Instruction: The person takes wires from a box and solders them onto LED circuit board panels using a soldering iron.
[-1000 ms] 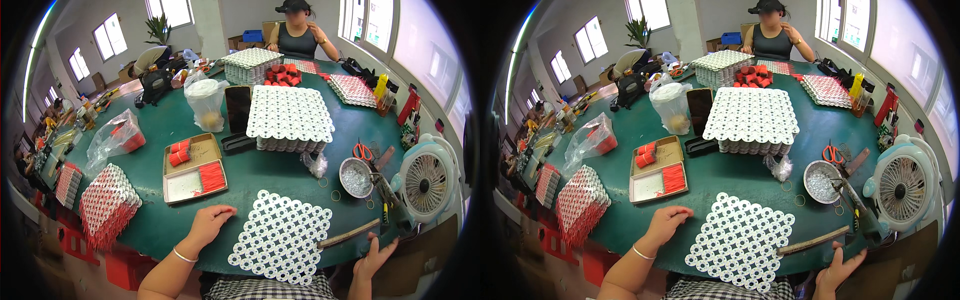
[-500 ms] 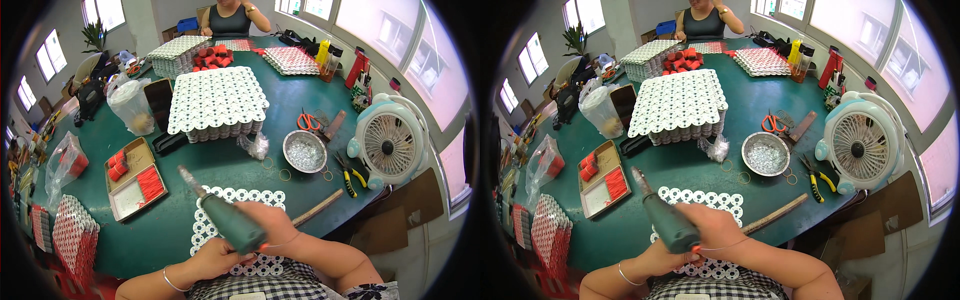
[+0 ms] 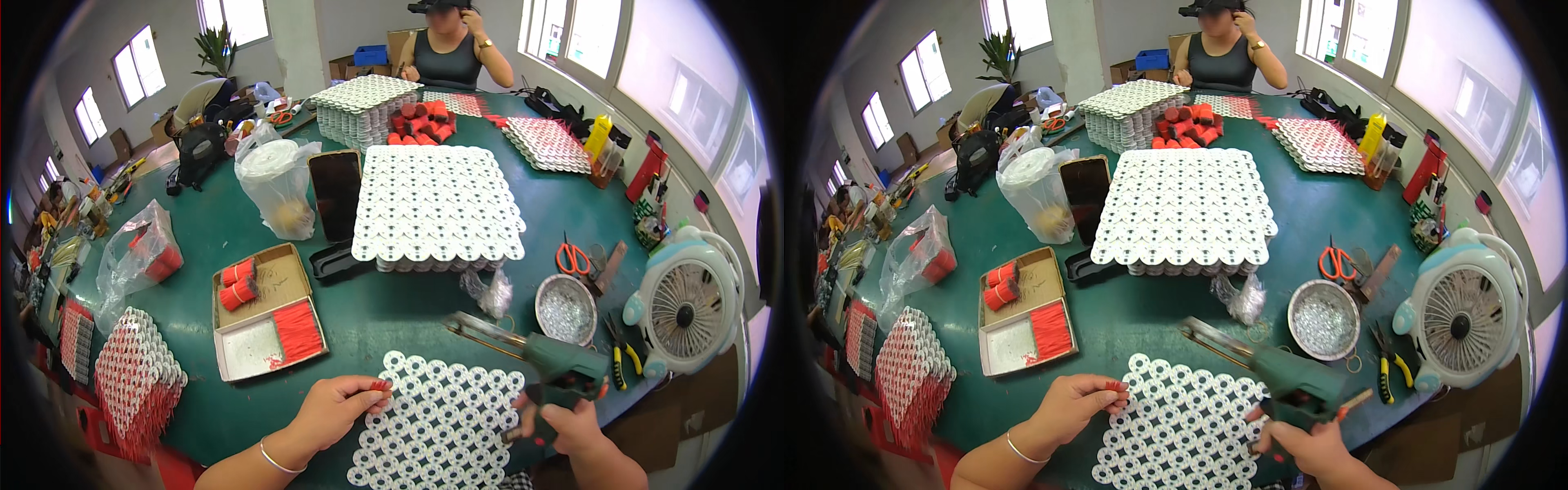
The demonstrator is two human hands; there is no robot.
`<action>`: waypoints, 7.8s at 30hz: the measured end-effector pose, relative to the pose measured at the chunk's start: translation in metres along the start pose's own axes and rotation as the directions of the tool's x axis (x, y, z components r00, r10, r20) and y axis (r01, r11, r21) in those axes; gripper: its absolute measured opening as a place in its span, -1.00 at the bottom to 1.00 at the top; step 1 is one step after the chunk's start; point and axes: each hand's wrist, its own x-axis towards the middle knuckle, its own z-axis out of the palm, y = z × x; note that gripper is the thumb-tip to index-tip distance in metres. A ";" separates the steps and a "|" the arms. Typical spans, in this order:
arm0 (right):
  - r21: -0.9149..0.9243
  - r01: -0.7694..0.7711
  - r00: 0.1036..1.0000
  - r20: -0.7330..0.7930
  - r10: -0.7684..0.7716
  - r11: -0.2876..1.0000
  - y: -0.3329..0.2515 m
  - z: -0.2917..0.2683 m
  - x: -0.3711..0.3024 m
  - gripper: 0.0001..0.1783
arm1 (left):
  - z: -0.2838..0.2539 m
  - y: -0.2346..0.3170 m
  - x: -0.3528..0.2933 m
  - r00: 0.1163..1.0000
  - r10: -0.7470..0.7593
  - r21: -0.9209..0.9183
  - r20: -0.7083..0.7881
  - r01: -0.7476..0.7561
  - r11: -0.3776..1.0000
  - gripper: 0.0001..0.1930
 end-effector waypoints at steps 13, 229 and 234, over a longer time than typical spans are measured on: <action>-0.277 0.145 0.989 0.000 -0.151 0.950 0.001 0.004 0.016 -0.44 | -0.002 0.013 0.046 0.558 0.741 0.925 0.373 -0.288 -0.249 -0.85; -0.525 0.104 0.969 -0.139 -0.206 0.845 0.040 0.058 -0.008 -0.75 | -0.005 -0.015 0.033 0.540 0.726 0.890 0.426 -0.394 -0.230 -0.92; -0.372 0.169 0.950 -0.187 -0.252 0.913 0.038 0.056 -0.014 -0.88 | -0.005 -0.013 0.031 0.552 0.720 0.888 0.421 -0.412 -0.204 -0.88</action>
